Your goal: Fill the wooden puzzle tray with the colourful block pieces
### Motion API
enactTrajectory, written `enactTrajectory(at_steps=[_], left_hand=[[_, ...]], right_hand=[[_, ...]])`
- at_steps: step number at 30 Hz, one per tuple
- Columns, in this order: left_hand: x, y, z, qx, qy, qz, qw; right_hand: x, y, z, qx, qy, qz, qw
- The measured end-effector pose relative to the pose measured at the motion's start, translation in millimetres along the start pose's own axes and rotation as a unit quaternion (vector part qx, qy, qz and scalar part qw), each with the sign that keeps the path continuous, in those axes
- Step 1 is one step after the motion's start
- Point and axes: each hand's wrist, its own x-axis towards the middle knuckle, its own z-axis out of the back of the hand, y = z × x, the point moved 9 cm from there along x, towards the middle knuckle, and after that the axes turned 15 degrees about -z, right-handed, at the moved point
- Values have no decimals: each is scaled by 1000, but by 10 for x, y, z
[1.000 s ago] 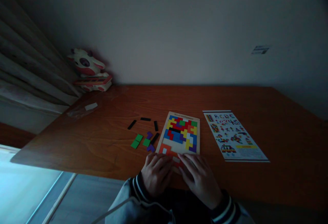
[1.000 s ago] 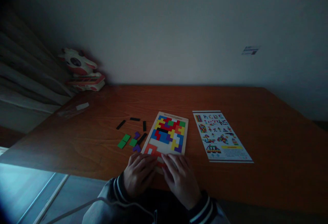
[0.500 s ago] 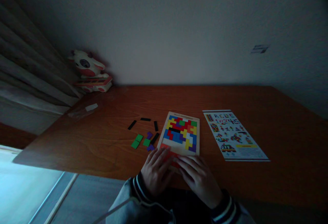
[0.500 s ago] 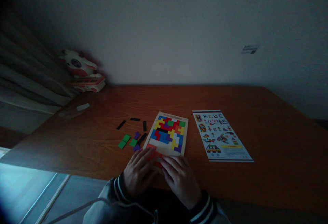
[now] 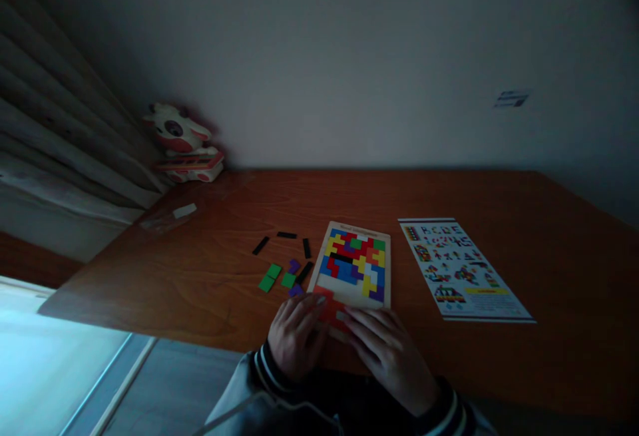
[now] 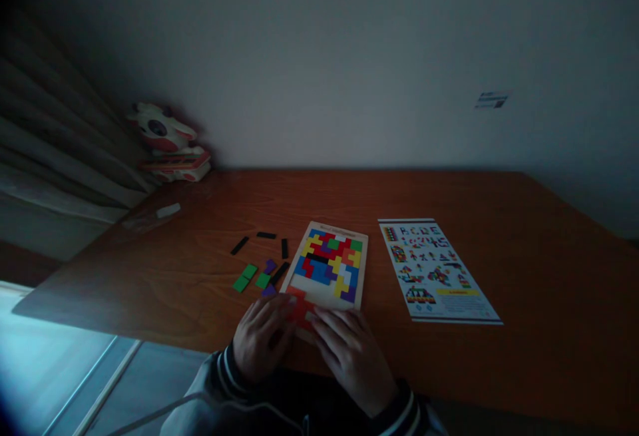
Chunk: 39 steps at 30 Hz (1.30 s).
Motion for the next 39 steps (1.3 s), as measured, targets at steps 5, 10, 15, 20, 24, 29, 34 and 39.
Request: enactTrajectory(at_steps=[5, 10, 15, 20, 24, 29, 34, 39], left_hand=[[-278, 719, 286, 110, -18, 102, 989], [-484, 1047, 344, 128, 6, 101, 987], [-545, 1077, 403, 136, -12, 123, 983], [-391, 941, 454, 97, -65, 137, 984], [-17, 630, 231, 17, -75, 106, 991], [384, 353, -122, -5, -69, 68, 995], [466, 325, -244, 18, -49, 46, 998], [374, 200, -195, 18, -6, -35, 999]], right_hand=[[-30, -148, 37, 13, -39, -54, 998], [-58, -198, 47, 19, -60, -76, 995], [-58, -206, 36, 19, -58, -77, 995], [-58, -222, 26, 23, -53, -82, 995], [-77, -251, -1, 18, -53, -89, 994], [-102, -267, -34, 11, -52, -94, 994], [-90, -239, 3, 13, -62, -91, 994], [-61, -215, 30, 11, -65, -84, 994]])
